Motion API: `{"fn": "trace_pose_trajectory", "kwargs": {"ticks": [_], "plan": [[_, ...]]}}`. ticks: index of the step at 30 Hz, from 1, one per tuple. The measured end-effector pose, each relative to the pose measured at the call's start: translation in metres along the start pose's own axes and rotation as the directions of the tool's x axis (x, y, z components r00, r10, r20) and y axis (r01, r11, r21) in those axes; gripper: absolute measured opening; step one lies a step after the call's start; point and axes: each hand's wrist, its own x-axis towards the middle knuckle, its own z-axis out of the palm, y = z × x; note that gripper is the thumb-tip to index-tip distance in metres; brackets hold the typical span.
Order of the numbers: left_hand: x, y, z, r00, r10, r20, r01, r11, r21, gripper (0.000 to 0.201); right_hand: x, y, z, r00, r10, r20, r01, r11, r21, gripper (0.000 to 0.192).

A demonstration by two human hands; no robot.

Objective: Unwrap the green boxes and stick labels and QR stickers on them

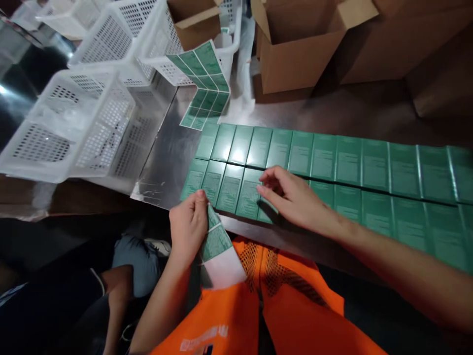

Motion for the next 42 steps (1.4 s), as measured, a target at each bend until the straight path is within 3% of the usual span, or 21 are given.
{"fn": "trace_pose_trajectory", "kwargs": {"ticks": [2,4,6,9,13,17,19,22,24,25,26,27,29,31,33,35,37,42], "plan": [[0.0,0.002,-0.002,0.984,-0.016,-0.176,0.019,1.0,0.016,0.044,-0.017,-0.021,0.004,0.997,-0.076,0.027,0.075,0.997,0.023,0.025],[0.0,0.006,-0.003,0.962,-0.007,-0.272,0.006,1.0,-0.007,0.042,-0.031,-0.038,0.015,0.992,-0.127,0.007,0.127,0.991,0.044,0.031],[0.0,0.011,-0.003,0.954,0.001,-0.299,-0.012,0.999,-0.036,0.042,-0.038,-0.047,0.03,0.989,-0.139,-0.049,0.143,0.986,0.086,0.026],[0.0,0.015,-0.004,0.952,0.019,-0.306,-0.029,0.999,-0.031,0.044,-0.038,-0.047,0.05,0.974,-0.128,-0.188,0.153,0.98,0.129,0.004],[-0.001,0.017,-0.005,0.935,0.026,-0.353,-0.026,1.0,0.004,0.041,-0.033,-0.04,0.057,0.926,-0.185,-0.329,0.215,0.975,0.055,0.005],[-0.002,0.022,-0.003,0.916,0.016,-0.401,-0.022,1.0,-0.009,0.039,-0.032,-0.038,0.051,0.878,-0.321,-0.356,0.318,0.946,-0.067,0.011],[0.001,0.024,-0.001,0.916,0.027,-0.4,-0.036,0.999,-0.016,0.039,-0.035,-0.036,0.052,0.811,-0.453,-0.371,0.41,0.891,-0.194,0.017],[0.011,0.026,0.0,0.914,0.042,-0.403,-0.061,0.998,-0.033,0.04,-0.045,-0.031,0.054,0.598,-0.729,-0.332,0.608,0.683,-0.404,0.028],[0.021,0.025,-0.004,0.905,0.024,-0.424,-0.045,0.998,-0.041,0.042,-0.057,-0.028,0.049,0.47,-0.856,-0.214,0.762,0.517,-0.39,0.031],[0.025,0.023,-0.008,0.901,0.011,-0.434,-0.032,0.999,-0.042,0.043,-0.063,-0.027,0.042,0.451,-0.881,-0.141,0.821,0.472,-0.321,0.031],[0.029,0.02,-0.012,0.899,0.001,-0.439,-0.023,0.999,-0.045,0.045,-0.069,-0.027,0.032,0.467,-0.88,-0.089,0.849,0.474,-0.235,0.029],[0.031,0.016,-0.016,0.904,-0.004,-0.427,-0.022,0.998,-0.056,0.047,-0.074,-0.029,0.02,0.516,-0.854,-0.072,0.841,0.521,-0.147,0.026],[0.033,0.01,-0.021,0.948,-0.019,-0.318,-0.032,0.988,-0.153,0.056,-0.077,-0.032,-0.012,0.681,-0.724,-0.112,0.728,0.685,-0.003,0.025],[0.031,0.005,-0.021,0.997,-0.021,-0.073,-0.007,0.932,-0.363,0.073,-0.068,-0.034,-0.042,0.814,-0.532,-0.231,0.563,0.821,0.093,0.02],[0.025,0.006,-0.015,0.983,0.031,0.183,0.072,0.846,-0.528,0.084,-0.052,-0.028,-0.065,0.889,-0.317,-0.33,0.376,0.917,0.132,0.009],[0.016,0.012,-0.006,0.951,0.097,0.294,0.08,0.841,-0.535,0.076,-0.035,-0.017,-0.076,0.939,-0.136,-0.315,0.197,0.966,0.169,0.007],[0.006,0.021,0.003,0.939,0.149,0.31,0.003,0.899,-0.439,0.058,-0.021,-0.005,-0.079,0.982,-0.007,-0.19,0.056,0.965,0.255,0.019],[-0.004,0.039,0.019,0.863,0.249,0.44,-0.089,0.932,-0.352,0.053,-0.004,0.011,-0.071,0.991,0.089,0.105,-0.13,0.856,0.501,0.037]]}}
